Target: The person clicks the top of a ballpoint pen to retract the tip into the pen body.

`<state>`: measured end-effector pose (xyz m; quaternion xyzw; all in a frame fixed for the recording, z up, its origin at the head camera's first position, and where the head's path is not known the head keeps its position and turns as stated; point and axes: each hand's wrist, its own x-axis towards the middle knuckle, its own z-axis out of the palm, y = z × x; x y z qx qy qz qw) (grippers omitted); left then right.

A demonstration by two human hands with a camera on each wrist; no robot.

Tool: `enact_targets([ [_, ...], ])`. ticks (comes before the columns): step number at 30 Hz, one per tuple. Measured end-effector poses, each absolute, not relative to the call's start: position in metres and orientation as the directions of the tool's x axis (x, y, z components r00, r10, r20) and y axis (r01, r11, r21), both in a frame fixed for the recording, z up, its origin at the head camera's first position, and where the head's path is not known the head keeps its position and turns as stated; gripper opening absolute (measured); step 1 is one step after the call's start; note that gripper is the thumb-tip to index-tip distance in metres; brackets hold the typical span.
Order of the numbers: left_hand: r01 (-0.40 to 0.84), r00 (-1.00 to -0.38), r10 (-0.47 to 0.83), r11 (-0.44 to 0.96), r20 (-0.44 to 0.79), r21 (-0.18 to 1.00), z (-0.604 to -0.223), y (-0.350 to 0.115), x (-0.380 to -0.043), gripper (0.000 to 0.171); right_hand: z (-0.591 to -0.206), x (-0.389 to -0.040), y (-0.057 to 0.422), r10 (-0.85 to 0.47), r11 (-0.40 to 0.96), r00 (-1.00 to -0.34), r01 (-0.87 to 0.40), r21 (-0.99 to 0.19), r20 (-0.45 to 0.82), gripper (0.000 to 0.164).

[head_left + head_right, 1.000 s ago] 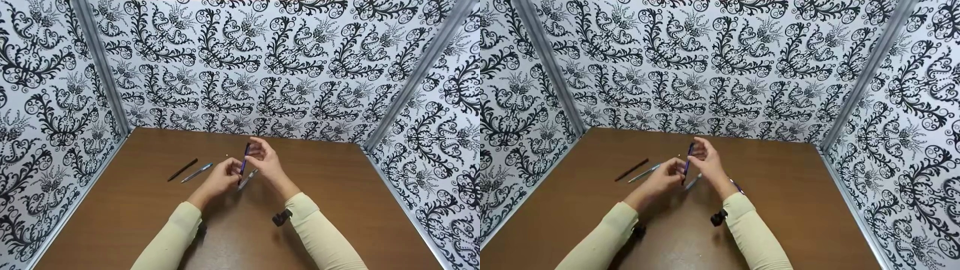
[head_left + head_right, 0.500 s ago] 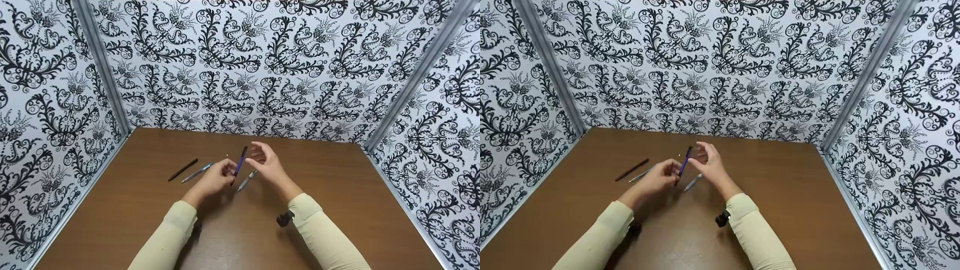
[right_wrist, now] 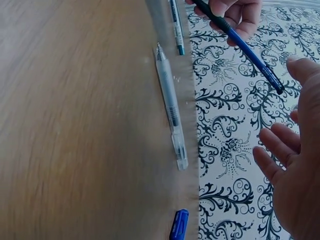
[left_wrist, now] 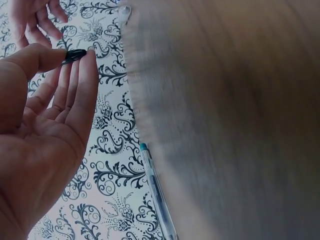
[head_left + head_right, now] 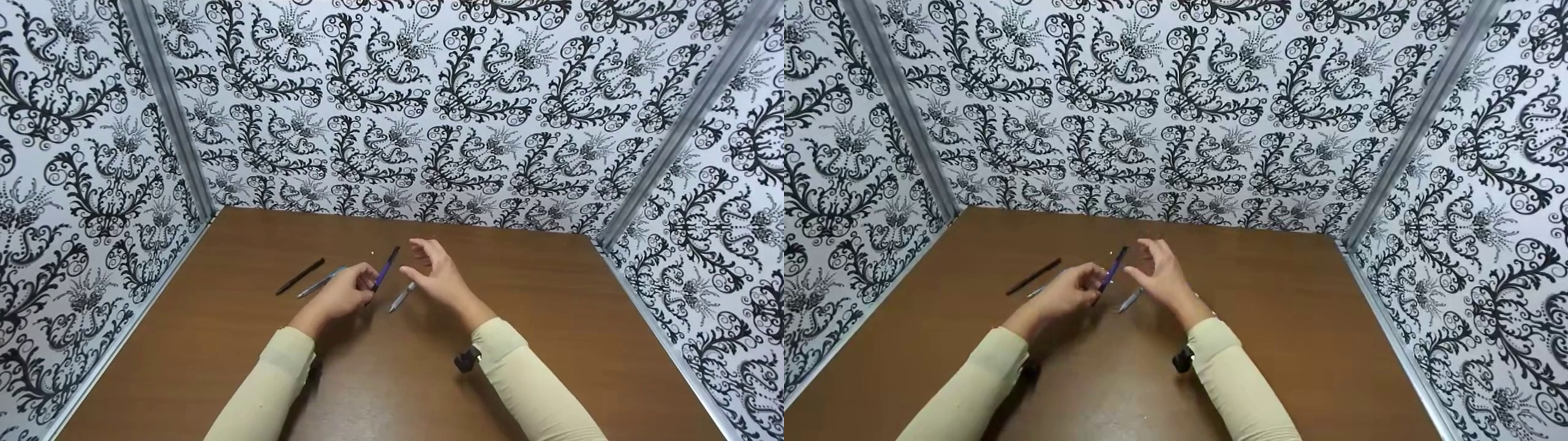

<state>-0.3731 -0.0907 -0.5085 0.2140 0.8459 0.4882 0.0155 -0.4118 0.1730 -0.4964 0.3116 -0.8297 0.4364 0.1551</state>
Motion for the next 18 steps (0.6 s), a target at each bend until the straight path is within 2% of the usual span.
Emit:
enact_targets([
  [18, 0.370, -0.912, 0.371, 0.564, 0.174, 0.739, -0.512, -0.116, -0.378, 0.026, -0.504, -0.410, 0.174, -0.418, 0.526, -0.766, -0.643, -0.557, 0.488, 0.064],
])
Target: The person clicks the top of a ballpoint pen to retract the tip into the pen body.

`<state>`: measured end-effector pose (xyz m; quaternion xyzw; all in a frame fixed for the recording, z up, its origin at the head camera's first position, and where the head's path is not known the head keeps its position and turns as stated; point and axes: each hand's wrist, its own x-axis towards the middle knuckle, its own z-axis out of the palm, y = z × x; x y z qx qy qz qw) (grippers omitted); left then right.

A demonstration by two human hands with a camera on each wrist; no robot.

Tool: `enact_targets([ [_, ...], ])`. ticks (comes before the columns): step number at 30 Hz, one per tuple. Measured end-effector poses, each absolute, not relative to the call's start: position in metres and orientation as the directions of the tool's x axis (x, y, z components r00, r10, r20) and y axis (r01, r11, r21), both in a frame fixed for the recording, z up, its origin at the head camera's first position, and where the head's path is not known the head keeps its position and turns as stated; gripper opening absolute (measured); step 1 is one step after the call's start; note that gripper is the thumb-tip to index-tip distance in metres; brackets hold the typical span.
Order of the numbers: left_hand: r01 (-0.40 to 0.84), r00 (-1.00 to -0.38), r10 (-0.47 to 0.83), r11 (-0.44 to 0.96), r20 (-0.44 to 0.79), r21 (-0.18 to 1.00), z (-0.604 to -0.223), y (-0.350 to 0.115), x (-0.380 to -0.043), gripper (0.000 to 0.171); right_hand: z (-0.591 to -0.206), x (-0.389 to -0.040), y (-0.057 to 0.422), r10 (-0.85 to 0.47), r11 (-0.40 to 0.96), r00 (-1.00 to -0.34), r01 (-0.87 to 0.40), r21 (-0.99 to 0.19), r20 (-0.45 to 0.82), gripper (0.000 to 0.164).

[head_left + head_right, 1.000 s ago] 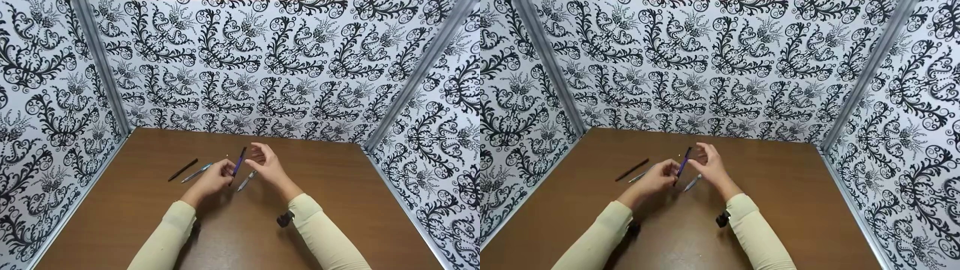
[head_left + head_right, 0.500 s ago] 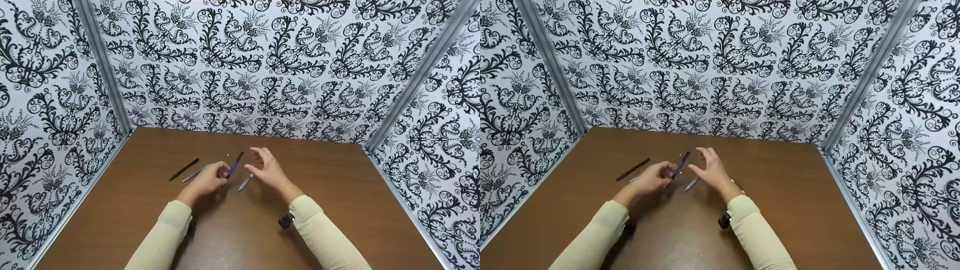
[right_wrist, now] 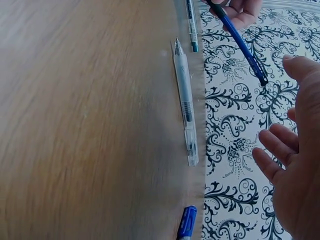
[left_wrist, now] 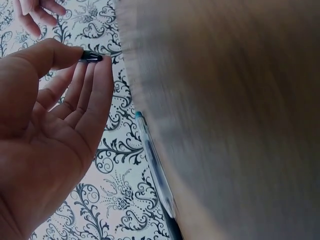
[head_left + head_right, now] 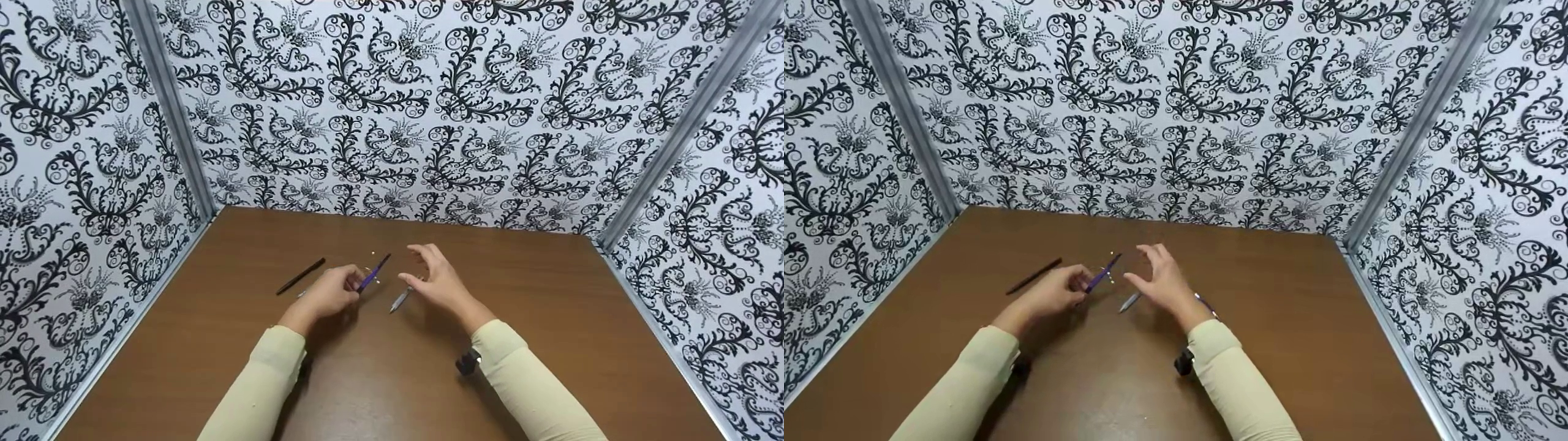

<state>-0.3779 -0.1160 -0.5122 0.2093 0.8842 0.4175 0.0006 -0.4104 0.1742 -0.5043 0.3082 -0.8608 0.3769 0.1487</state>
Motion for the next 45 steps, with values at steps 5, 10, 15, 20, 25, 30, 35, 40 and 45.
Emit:
enact_targets([
  [5, 0.345, -0.926, 0.348, 0.622, 0.147, 0.703, -0.513, -0.124, -0.379, 0.026, -0.504, -0.409, 0.173, -0.425, 0.527, -0.762, -0.648, -0.551, 0.489, 0.063],
  [10, 0.358, -0.926, 0.341, 0.657, 0.162, 0.663, -0.514, -0.132, -0.379, 0.027, -0.505, -0.410, 0.172, -0.430, 0.532, -0.763, -0.646, -0.548, 0.482, 0.064],
  [15, 0.339, -0.937, 0.316, 0.706, 0.152, 0.621, -0.514, -0.138, -0.378, 0.026, -0.505, -0.409, 0.171, -0.433, 0.539, -0.768, -0.641, -0.547, 0.473, 0.064],
  [20, 0.304, -0.949, 0.294, 0.750, 0.116, 0.587, -0.512, -0.141, -0.377, 0.027, -0.504, -0.408, 0.172, -0.434, 0.541, -0.763, -0.646, -0.540, 0.479, 0.063],
  [25, 0.308, -0.949, 0.290, 0.773, 0.123, 0.555, -0.512, -0.143, -0.378, 0.029, -0.503, -0.407, 0.173, -0.438, 0.517, -0.757, -0.654, -0.552, 0.486, 0.063],
  [30, 0.310, -0.950, 0.280, 0.787, 0.138, 0.534, -0.513, -0.146, -0.380, 0.029, -0.503, -0.405, 0.175, -0.435, 0.510, -0.759, -0.651, -0.563, 0.484, 0.063],
  [35, 0.318, -0.947, 0.286, 0.794, 0.144, 0.518, -0.514, -0.147, -0.384, 0.029, -0.504, -0.405, 0.177, -0.431, 0.513, -0.769, -0.640, -0.573, 0.473, 0.063],
  [40, 0.318, -0.947, 0.293, 0.807, 0.130, 0.498, -0.514, -0.146, -0.386, 0.029, -0.504, -0.405, 0.177, -0.428, 0.516, -0.771, -0.637, -0.573, 0.471, 0.063],
  [45, 0.316, -0.948, 0.299, 0.824, 0.112, 0.471, -0.515, -0.145, -0.387, 0.030, -0.504, -0.405, 0.177, -0.421, 0.525, -0.779, -0.627, -0.575, 0.465, 0.063],
])
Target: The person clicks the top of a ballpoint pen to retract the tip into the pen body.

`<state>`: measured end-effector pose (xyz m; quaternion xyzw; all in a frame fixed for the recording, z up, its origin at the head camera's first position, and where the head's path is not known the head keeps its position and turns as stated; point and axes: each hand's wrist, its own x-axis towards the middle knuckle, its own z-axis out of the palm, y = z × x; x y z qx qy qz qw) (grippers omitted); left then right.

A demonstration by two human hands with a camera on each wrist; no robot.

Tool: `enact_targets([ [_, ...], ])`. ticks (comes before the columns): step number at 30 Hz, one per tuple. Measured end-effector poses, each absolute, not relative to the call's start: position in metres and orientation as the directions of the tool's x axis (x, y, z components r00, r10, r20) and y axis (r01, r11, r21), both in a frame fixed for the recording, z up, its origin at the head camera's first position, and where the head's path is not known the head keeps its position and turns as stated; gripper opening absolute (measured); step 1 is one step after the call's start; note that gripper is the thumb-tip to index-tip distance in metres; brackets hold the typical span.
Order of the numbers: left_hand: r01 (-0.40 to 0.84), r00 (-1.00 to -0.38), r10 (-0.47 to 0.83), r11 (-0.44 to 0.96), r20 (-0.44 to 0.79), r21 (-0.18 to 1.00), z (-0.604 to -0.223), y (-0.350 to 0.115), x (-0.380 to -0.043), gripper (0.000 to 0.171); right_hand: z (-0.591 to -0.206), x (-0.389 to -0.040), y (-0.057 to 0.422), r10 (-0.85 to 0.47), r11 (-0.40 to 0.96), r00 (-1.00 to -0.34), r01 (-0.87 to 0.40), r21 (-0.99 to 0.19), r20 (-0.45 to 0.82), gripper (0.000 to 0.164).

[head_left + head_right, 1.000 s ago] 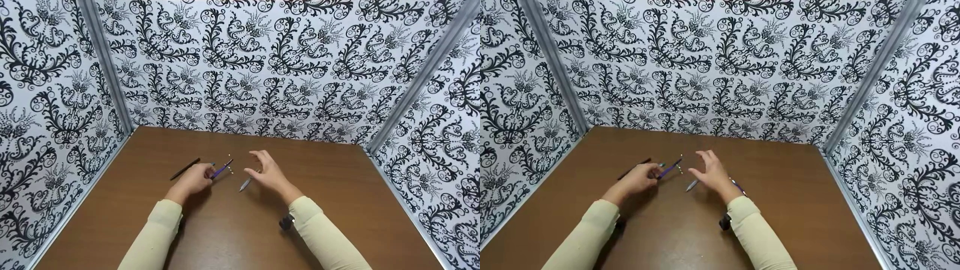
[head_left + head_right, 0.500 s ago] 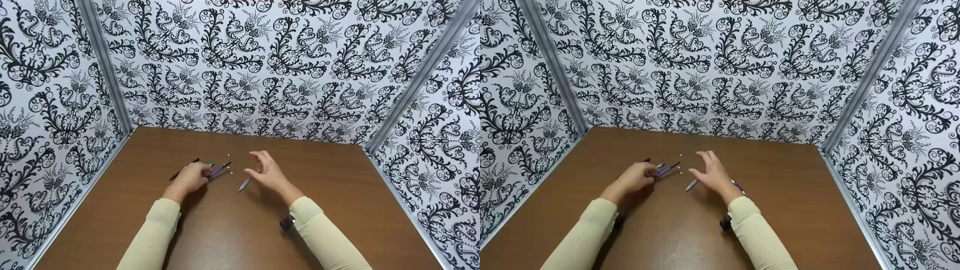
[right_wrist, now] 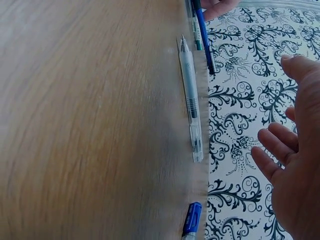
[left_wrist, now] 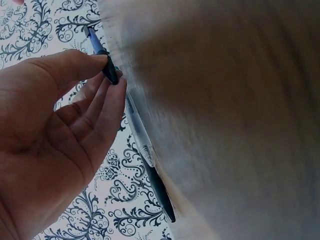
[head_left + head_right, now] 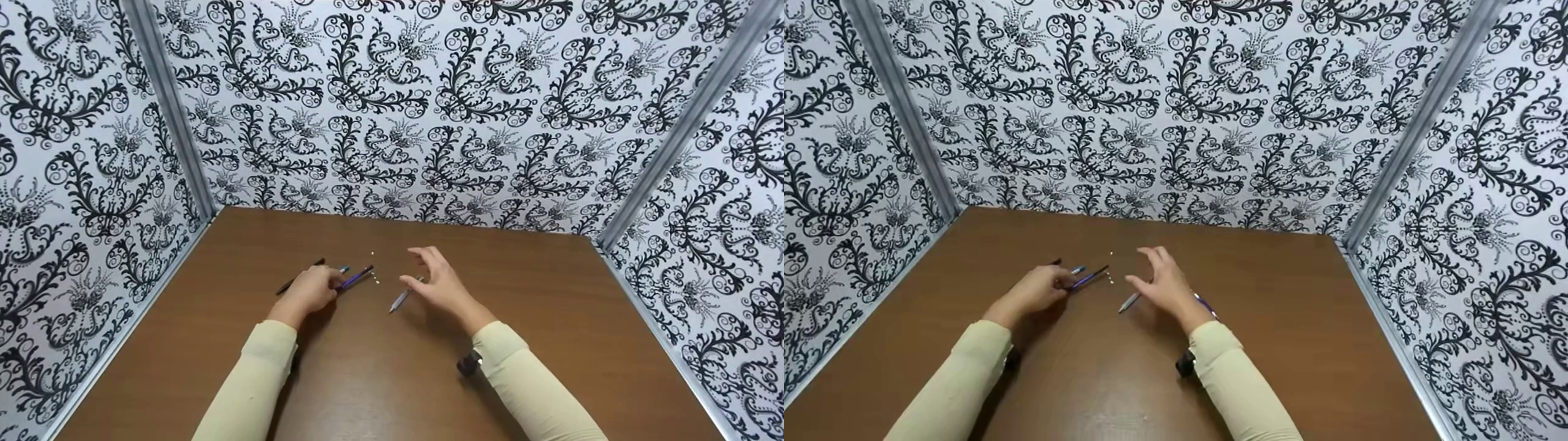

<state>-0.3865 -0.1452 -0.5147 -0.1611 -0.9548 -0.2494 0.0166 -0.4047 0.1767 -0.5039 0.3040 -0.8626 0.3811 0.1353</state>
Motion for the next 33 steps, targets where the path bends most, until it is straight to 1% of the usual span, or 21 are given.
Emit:
enact_targets([
  [5, 0.314, -0.948, 0.303, 0.834, 0.099, 0.453, -0.5139, -0.1442, -0.3861, 0.031, -0.5040, -0.4041, 0.1766, -0.419, 0.520, -0.781, -0.625, -0.582, 0.464, 0.063],
  [12, 0.278, -0.959, 0.277, 0.869, 0.065, 0.410, -0.5114, -0.1430, -0.3848, 0.034, -0.5056, -0.4051, 0.1774, -0.419, 0.511, -0.785, -0.619, -0.596, 0.456, 0.063],
  [19, 0.260, -0.965, 0.254, 0.896, 0.063, 0.361, -0.5125, -0.1428, -0.3860, 0.027, -0.5070, -0.4048, 0.1784, -0.413, 0.492, -0.786, -0.618, -0.614, 0.460, 0.062],
  [23, 0.257, -0.966, 0.252, 0.898, 0.061, 0.357, -0.5141, -0.1432, -0.3889, 0.026, -0.5068, -0.4043, 0.1787, -0.414, 0.493, -0.788, -0.615, -0.615, 0.456, 0.063],
  [33, 0.205, -0.977, 0.209, 0.891, 0.035, 0.405, -0.5115, -0.1415, -0.3877, 0.025, -0.5083, -0.4063, 0.1812, -0.405, 0.474, -0.790, -0.612, -0.633, 0.461, 0.062],
])
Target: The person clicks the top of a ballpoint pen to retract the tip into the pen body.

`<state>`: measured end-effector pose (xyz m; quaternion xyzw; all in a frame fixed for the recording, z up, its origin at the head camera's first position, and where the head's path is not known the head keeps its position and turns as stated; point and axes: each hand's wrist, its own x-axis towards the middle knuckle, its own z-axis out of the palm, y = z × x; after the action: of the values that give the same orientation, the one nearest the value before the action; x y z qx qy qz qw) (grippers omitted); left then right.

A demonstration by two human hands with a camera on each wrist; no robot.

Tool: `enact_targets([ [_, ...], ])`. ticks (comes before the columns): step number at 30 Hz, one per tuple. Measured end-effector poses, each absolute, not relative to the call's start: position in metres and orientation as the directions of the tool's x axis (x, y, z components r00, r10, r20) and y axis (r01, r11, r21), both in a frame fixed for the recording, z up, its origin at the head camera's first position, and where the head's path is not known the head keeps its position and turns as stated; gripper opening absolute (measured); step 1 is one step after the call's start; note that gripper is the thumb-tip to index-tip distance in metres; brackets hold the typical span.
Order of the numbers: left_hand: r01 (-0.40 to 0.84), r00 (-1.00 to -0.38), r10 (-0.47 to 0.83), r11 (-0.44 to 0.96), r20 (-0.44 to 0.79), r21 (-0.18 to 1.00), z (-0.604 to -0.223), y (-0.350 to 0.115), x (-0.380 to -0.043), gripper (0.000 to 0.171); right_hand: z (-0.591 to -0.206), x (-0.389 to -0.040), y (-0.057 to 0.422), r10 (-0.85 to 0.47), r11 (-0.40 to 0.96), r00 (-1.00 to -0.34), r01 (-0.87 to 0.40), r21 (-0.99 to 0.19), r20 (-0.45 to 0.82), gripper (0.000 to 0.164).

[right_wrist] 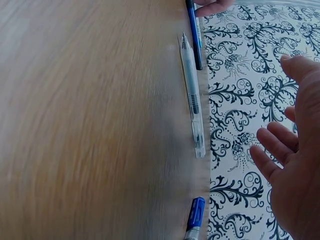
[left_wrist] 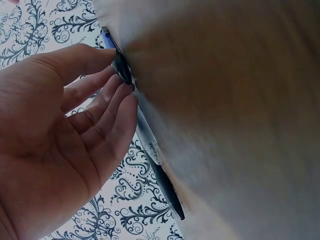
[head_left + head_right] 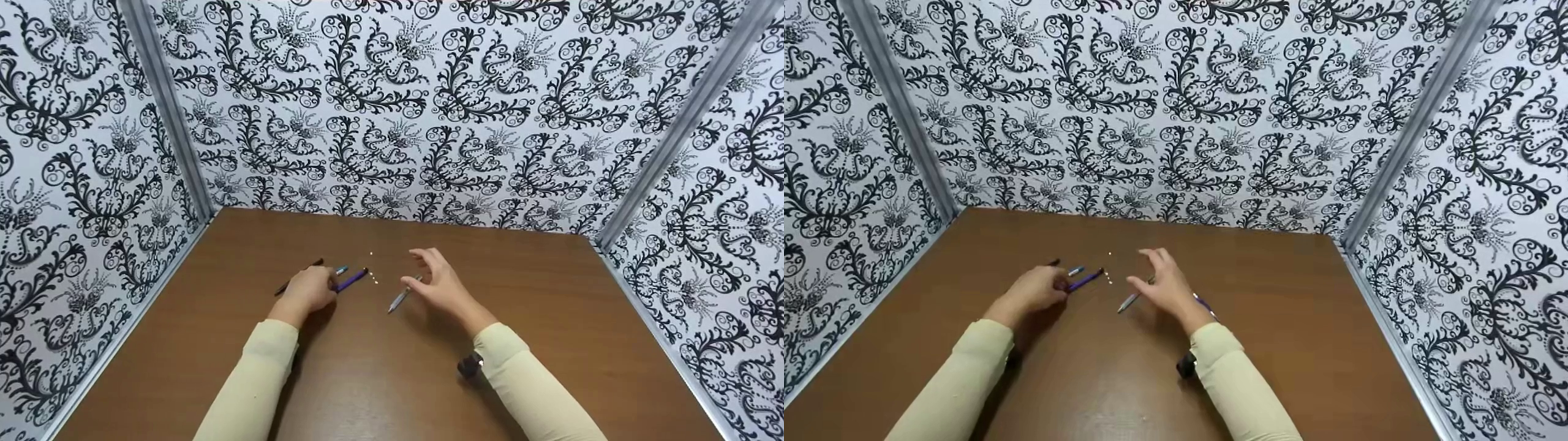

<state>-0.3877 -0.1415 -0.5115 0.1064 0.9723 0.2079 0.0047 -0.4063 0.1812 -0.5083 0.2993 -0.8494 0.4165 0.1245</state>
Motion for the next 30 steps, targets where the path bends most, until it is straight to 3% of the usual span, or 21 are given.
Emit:
enact_targets([
  [19, 0.393, -0.920, 0.324, 0.755, 0.222, 0.524, -0.504, -0.112, -0.385, 0.019, -0.509, -0.401, 0.202, -0.385, 0.497, -0.810, -0.586, -0.640, 0.443, 0.060],
  [30, 0.442, -0.893, 0.397, 0.684, 0.212, 0.580, -0.504, -0.083, -0.382, 0.024, -0.516, -0.402, 0.223, -0.368, 0.516, -0.836, -0.547, -0.658, 0.407, 0.062],
])
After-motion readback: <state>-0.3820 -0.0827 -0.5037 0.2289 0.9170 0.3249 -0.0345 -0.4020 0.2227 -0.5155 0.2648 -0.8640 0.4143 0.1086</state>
